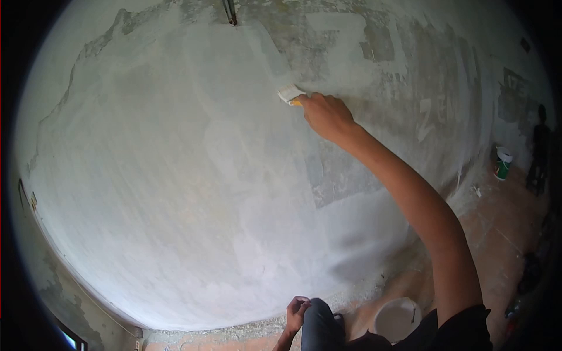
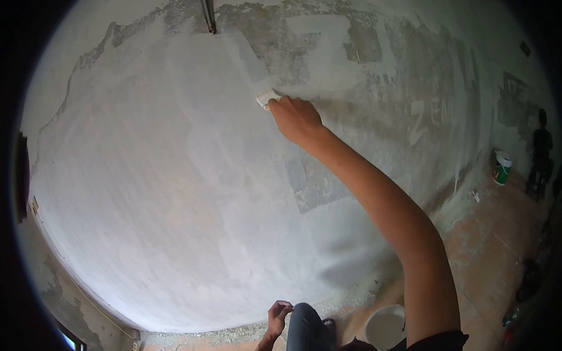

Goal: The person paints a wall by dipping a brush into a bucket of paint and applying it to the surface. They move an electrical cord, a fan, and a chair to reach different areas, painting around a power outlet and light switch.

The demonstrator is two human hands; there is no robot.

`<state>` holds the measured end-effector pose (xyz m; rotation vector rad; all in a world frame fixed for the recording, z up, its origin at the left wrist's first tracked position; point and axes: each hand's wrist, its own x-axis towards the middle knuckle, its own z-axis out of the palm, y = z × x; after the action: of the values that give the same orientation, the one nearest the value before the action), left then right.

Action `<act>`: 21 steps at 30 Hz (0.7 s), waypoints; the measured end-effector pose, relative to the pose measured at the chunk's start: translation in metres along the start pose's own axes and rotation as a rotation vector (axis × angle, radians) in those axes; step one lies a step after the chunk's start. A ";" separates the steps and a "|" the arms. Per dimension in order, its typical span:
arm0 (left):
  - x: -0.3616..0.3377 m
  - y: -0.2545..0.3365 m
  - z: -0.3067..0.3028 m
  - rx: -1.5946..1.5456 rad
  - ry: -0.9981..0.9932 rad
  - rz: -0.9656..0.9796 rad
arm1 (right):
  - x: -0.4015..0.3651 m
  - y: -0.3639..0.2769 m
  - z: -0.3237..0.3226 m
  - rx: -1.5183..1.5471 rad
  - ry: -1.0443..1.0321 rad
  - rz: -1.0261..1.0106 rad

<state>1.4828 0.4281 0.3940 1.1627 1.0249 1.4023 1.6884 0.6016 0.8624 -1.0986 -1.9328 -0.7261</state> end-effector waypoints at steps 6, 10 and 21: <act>-0.009 -0.017 0.010 -0.275 -0.103 -0.034 | -0.078 -0.004 0.051 -0.058 -0.060 -0.031; -0.018 -0.045 0.015 -0.650 -0.145 -0.213 | -0.123 -0.006 0.084 -0.085 -0.123 -0.049; -0.031 -0.077 0.080 -0.736 -0.322 -0.502 | -0.179 0.011 0.053 -0.048 -0.324 -0.031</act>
<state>1.5758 0.4090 0.3287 0.5055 0.4470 1.0020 1.7373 0.5693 0.6846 -1.2820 -2.2161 -0.6443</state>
